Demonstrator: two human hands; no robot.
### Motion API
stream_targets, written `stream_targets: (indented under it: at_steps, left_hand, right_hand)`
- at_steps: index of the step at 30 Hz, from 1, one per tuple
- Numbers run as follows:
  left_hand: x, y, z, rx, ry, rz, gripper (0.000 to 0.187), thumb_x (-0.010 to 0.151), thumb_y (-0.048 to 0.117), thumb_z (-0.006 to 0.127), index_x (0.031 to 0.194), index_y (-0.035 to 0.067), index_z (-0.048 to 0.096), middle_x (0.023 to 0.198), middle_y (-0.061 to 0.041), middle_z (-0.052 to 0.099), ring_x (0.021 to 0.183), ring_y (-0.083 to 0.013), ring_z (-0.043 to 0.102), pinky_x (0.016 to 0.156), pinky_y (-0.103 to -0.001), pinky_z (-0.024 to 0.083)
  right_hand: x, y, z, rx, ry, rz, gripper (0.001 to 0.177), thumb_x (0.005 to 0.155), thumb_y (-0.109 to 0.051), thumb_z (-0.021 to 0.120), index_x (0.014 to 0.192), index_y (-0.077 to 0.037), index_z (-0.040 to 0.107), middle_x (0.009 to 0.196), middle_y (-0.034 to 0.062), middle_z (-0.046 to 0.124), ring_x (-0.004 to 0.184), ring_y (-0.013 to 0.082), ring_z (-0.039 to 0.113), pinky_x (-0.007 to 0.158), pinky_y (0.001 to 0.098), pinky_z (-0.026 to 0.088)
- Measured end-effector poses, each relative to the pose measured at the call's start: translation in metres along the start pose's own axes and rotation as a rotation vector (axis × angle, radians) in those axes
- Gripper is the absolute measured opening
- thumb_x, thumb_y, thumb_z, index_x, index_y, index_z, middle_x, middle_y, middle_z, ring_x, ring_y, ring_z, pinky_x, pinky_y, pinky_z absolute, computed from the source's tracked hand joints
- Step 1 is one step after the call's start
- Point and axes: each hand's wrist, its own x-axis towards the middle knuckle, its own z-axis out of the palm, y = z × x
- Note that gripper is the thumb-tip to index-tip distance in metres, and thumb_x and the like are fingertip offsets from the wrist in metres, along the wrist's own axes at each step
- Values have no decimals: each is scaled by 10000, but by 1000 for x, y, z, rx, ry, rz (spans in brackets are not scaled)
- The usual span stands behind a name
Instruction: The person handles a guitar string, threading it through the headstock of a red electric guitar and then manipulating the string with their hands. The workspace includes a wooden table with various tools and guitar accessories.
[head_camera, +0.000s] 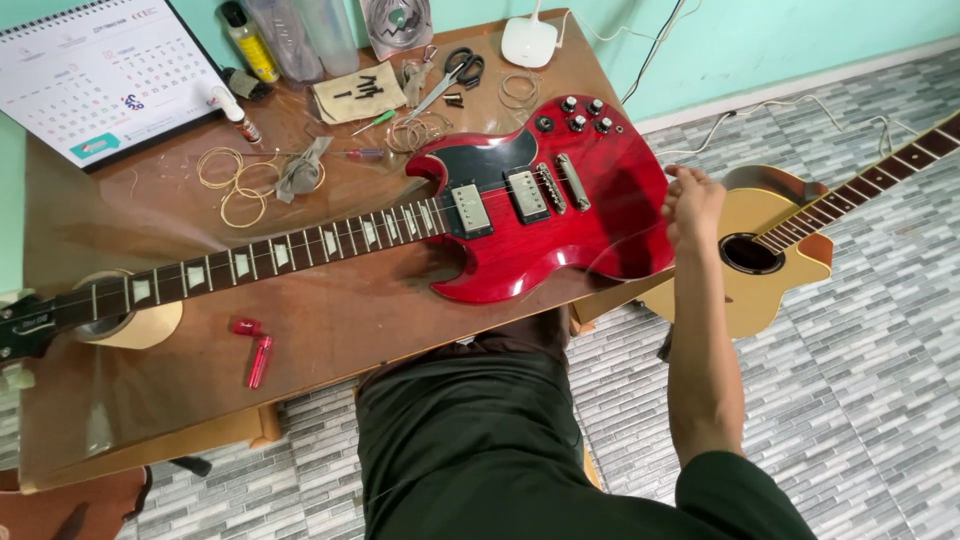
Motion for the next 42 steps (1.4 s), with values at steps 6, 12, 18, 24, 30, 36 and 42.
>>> stream_targets:
  at_steps: [6, 12, 18, 24, 30, 36, 42]
  left_hand:
    - [133, 210, -3, 205, 2, -139, 546, 835, 298, 809, 1291, 68, 619, 1173, -297, 650, 1095, -501, 622, 906, -593, 503]
    - [235, 316, -5, -11, 669, 371, 508, 860, 188, 818, 1318, 50, 649, 1210, -139, 667, 984, -292, 726, 823, -358, 607]
    - [257, 318, -17, -132, 700, 404, 185, 875, 54, 754, 1058, 78, 742, 1057, -95, 653, 807, -256, 740, 678, -310, 643]
    - [255, 284, -15, -945, 687, 274, 129, 955, 97, 711, 1015, -16, 695, 1016, -146, 721, 894, -199, 750, 846, -363, 633]
    - [252, 260, -25, -1442, 641, 315, 127, 1000, 129, 642, 1067, 26, 672, 1055, -206, 762, 952, -268, 776, 882, -404, 622]
    - [256, 302, -18, -776, 884, 484, 173, 1006, 129, 646, 1042, -40, 640, 1152, -261, 739, 1119, -355, 719, 974, -460, 575]
    - [258, 263, -7, -529, 674, 363, 135, 1036, 84, 567, 1059, -29, 638, 643, -105, 610, 494, -107, 542, 561, -274, 543]
  right_hand:
    - [-184, -80, 77, -542, -278, -475, 165, 1044, -114, 607, 1119, -91, 752, 554, 12, 456, 488, 82, 427, 482, 231, 340]
    - [-284, -91, 135, -774, -306, -1244, 396, 930, 49, 657, 1326, 37, 647, 704, 65, 497, 565, 251, 568, 570, 356, 521]
    - [-316, -109, 155, -752, -518, -1338, 492, 957, 81, 586, 1445, 96, 522, 959, 105, 482, 690, 293, 622, 626, 399, 557]
    - [-298, -111, 140, -277, -951, -737, 283, 868, 54, 725, 1149, 59, 692, 795, 116, 647, 524, 185, 623, 508, 325, 538]
    - [-285, -81, 131, -172, -761, -441, 148, 998, 35, 617, 1082, 46, 740, 612, 93, 606, 454, 89, 464, 433, 245, 426]
    - [-311, -70, 142, -775, -809, -1335, 117, 973, -90, 638, 937, -111, 748, 793, 79, 628, 510, 283, 613, 455, 383, 493]
    - [-303, -104, 147, -540, -828, -1474, 86, 881, -135, 814, 904, -96, 741, 876, 54, 665, 564, 237, 645, 506, 347, 538]
